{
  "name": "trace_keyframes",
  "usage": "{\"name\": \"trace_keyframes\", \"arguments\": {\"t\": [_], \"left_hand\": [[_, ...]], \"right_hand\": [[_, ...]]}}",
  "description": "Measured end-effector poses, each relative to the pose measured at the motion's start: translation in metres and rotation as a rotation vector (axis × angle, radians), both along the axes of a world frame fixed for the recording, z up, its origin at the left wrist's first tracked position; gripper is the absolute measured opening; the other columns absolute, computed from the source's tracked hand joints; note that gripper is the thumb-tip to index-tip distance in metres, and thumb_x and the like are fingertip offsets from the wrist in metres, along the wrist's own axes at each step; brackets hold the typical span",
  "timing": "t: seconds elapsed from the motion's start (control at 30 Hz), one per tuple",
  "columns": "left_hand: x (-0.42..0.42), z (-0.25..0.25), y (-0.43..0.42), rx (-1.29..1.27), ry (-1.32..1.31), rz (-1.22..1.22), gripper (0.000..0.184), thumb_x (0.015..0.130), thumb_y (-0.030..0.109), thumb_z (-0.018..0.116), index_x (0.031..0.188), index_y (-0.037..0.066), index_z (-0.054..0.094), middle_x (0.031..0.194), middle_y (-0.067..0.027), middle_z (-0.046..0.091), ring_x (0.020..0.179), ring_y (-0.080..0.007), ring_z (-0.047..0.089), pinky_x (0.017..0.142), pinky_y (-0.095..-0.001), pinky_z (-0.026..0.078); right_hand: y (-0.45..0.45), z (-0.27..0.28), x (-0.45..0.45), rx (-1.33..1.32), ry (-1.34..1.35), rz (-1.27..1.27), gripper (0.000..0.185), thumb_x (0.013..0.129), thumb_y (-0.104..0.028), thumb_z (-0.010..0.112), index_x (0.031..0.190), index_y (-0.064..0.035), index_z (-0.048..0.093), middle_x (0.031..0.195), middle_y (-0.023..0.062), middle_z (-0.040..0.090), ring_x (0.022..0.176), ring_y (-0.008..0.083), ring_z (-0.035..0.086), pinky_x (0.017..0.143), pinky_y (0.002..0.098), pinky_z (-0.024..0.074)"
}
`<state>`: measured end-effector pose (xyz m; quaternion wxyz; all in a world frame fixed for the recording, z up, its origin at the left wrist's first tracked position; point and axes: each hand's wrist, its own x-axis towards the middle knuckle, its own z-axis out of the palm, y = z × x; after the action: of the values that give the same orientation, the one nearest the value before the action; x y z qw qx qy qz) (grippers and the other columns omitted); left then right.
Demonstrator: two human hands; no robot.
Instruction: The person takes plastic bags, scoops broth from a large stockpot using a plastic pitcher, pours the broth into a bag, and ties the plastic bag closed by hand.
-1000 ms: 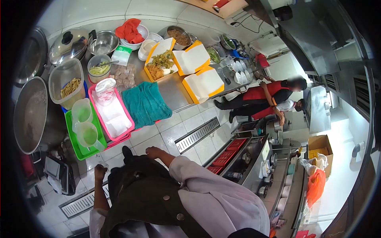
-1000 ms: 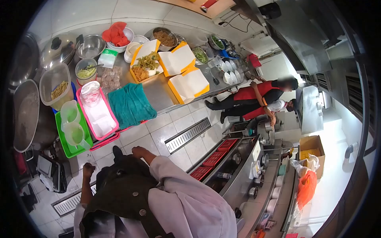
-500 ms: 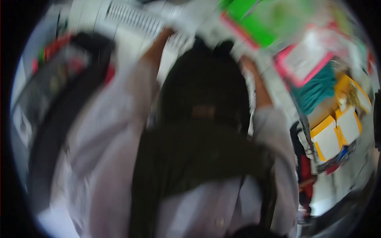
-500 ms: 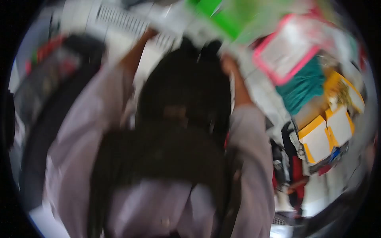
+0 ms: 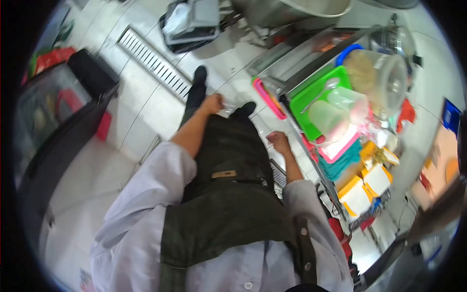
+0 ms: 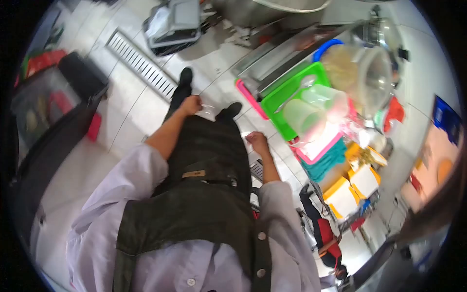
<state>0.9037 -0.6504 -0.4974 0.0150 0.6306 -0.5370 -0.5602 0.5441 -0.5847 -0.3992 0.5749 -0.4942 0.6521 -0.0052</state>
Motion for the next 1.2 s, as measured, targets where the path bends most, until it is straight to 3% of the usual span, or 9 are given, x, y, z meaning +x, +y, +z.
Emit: {"name": "trace_keyframes", "arguments": {"t": [0.17, 0.3, 0.37, 0.57, 0.7, 0.8, 0.87, 0.9, 1.2], "left_hand": [[0.163, -0.038, -0.075, -0.161, -0.146, 0.242, 0.026, 0.068, 0.019, 0.069, 0.078, -0.003, 0.059, 0.078, -0.0220, 0.064, 0.076, -0.0340, 0.065, 0.066, -0.0429, 0.050], [0.205, 0.026, -0.132, -0.058, 0.020, 0.317, 0.021, 0.074, 0.015, 0.070, 0.076, -0.001, 0.057, 0.064, -0.0112, 0.063, 0.053, -0.0188, 0.061, 0.053, -0.0333, 0.049], [0.197, 0.018, -0.148, -0.012, 0.160, 0.343, 0.017, 0.076, 0.011, 0.070, 0.077, 0.001, 0.056, 0.064, -0.0080, 0.062, 0.052, -0.0162, 0.059, 0.050, -0.0303, 0.048], [0.109, 0.043, -0.205, 0.071, 0.486, 0.073, 0.017, 0.075, 0.008, 0.070, 0.076, 0.004, 0.054, 0.062, -0.0064, 0.058, 0.053, -0.0142, 0.057, 0.050, -0.0288, 0.047], [0.068, 0.082, -0.244, -0.047, 0.273, -0.230, 0.017, 0.074, 0.013, 0.069, 0.070, 0.003, 0.055, 0.061, -0.0065, 0.059, 0.054, -0.0152, 0.058, 0.049, -0.0311, 0.044], [0.083, 0.036, -0.282, -0.479, 0.325, -0.747, 0.026, 0.075, 0.026, 0.066, 0.067, 0.002, 0.062, 0.058, -0.0098, 0.059, 0.050, -0.0164, 0.057, 0.048, -0.0325, 0.044], [0.079, 0.049, -0.301, -0.158, 0.155, -0.661, 0.015, 0.074, 0.017, 0.063, 0.077, 0.002, 0.061, 0.068, -0.0072, 0.062, 0.055, -0.0134, 0.057, 0.046, -0.0303, 0.044], [0.072, 0.069, -0.291, -0.046, 0.164, -0.369, 0.010, 0.072, 0.009, 0.062, 0.079, 0.002, 0.058, 0.065, -0.0046, 0.058, 0.055, -0.0141, 0.056, 0.047, -0.0298, 0.045], [0.057, 0.077, -0.292, -0.009, 0.137, -0.499, 0.013, 0.069, 0.010, 0.069, 0.072, 0.003, 0.058, 0.063, -0.0052, 0.058, 0.052, -0.0153, 0.056, 0.048, -0.0321, 0.046]], "right_hand": [[0.004, 0.122, 0.056, -0.262, 0.206, -0.600, 0.025, 0.094, -0.021, 0.056, 0.076, -0.0033, 0.059, 0.058, 0.0001, 0.051, 0.046, 0.0079, 0.045, 0.044, 0.0253, 0.0343], [-0.025, 0.197, 0.069, -0.740, 0.236, -1.162, 0.025, 0.100, -0.027, 0.047, 0.103, -0.0030, 0.052, 0.086, 0.0055, 0.057, 0.049, 0.0087, 0.048, 0.042, 0.0230, 0.0372], [-0.068, 0.239, 0.082, -0.720, 0.202, -1.273, 0.030, 0.101, -0.029, 0.043, 0.110, -0.0015, 0.051, 0.099, 0.0076, 0.060, 0.053, 0.0106, 0.054, 0.044, 0.0211, 0.0381], [-0.086, 0.223, 0.074, -0.448, -0.157, -1.271, 0.027, 0.099, -0.028, 0.049, 0.103, -0.0023, 0.056, 0.084, 0.0047, 0.060, 0.056, 0.0139, 0.062, 0.048, 0.0223, 0.0432], [-0.066, 0.186, 0.072, -0.619, -0.231, -1.267, 0.022, 0.097, -0.028, 0.053, 0.103, -0.0071, 0.057, 0.075, 0.0010, 0.057, 0.055, 0.0124, 0.059, 0.048, 0.0243, 0.0469], [-0.058, 0.149, 0.068, -0.672, -0.404, -1.295, 0.017, 0.093, -0.019, 0.057, 0.107, -0.0095, 0.059, 0.078, 0.0013, 0.052, 0.055, 0.0117, 0.055, 0.047, 0.0279, 0.0472], [-0.063, 0.177, 0.070, -0.862, -0.115, -1.193, 0.020, 0.096, -0.023, 0.054, 0.099, -0.0044, 0.060, 0.069, 0.0005, 0.051, 0.051, 0.0095, 0.052, 0.046, 0.0263, 0.0439], [-0.060, 0.200, 0.067, -0.847, -0.128, -1.194, 0.024, 0.098, -0.025, 0.052, 0.094, -0.0021, 0.059, 0.065, 0.0009, 0.050, 0.049, 0.0085, 0.052, 0.045, 0.0255, 0.0428], [-0.055, 0.210, 0.070, -0.697, -0.232, -1.277, 0.022, 0.098, -0.023, 0.052, 0.091, -0.0019, 0.054, 0.072, 0.0028, 0.053, 0.055, 0.0103, 0.056, 0.050, 0.0251, 0.0454]]}}
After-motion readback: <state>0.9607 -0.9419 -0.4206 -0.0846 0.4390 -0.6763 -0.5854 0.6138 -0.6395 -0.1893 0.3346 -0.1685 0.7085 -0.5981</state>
